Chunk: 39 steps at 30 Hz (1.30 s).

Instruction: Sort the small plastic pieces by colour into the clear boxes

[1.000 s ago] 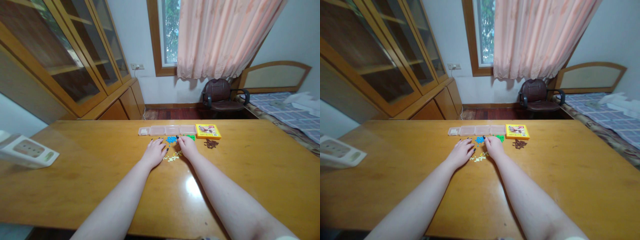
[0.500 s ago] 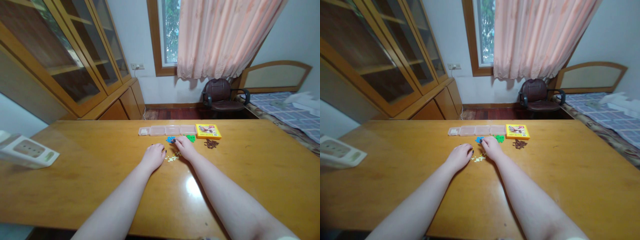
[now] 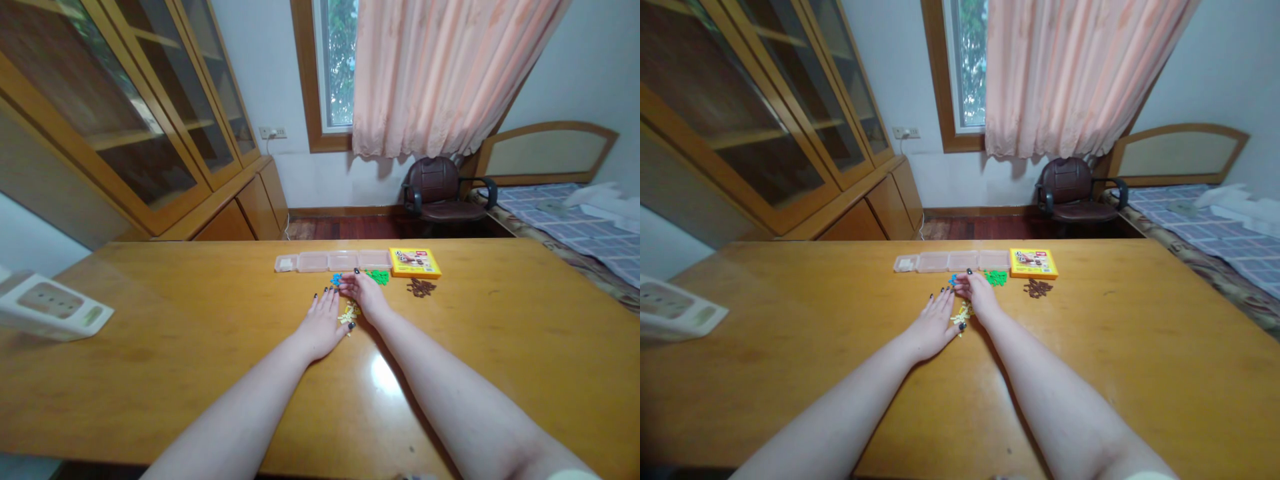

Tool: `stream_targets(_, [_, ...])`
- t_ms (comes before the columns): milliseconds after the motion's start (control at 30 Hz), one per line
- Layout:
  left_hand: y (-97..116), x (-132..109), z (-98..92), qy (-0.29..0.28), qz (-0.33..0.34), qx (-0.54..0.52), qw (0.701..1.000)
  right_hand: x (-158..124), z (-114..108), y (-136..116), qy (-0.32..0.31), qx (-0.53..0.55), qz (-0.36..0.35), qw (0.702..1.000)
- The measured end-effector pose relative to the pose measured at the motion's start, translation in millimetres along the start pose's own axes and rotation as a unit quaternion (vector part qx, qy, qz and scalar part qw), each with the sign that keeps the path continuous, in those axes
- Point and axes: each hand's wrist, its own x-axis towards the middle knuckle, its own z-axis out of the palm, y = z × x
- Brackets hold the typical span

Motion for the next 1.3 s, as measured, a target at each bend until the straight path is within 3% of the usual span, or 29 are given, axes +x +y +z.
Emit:
stream_targets(200, [6,2,-5.0,-0.010,0.103,-0.032,0.994,11,-16,-8,0.113,0.051,-0.047,0.991])
stream_targets(433, [19,6,-0.2,0.005,0.200,-0.039,0.979,7,-15,-11,0.100,-0.044,-0.087,0.990])
stream_targets(533, [15,7,-2.4,0.014,0.194,-0.070,0.978,7,-17,-15,0.104,-0.052,-0.104,0.988])
stream_targets(733, [-3,10,-6.3,0.078,0.108,-0.099,0.986,12,-23,-25,0.152,-0.081,-0.109,0.979])
stream_targets(967, [7,5,-9.2,0.025,0.171,-0.061,0.983,-1,-21,-26,0.131,-0.140,-0.136,0.972])
stream_targets(1167, [4,2,-13.9,0.003,0.189,-0.053,0.981,-7,-41,-39,0.231,-0.244,-0.172,0.926])
stream_targets(1233, [-2,3,-15.8,0.013,0.177,-0.057,0.982,-11,-46,-48,0.201,-0.329,-0.152,0.910])
stream_targets(1300, [-8,4,-17.0,0.025,0.166,-0.072,0.983,-21,-50,-55,0.114,-0.436,-0.118,0.885])
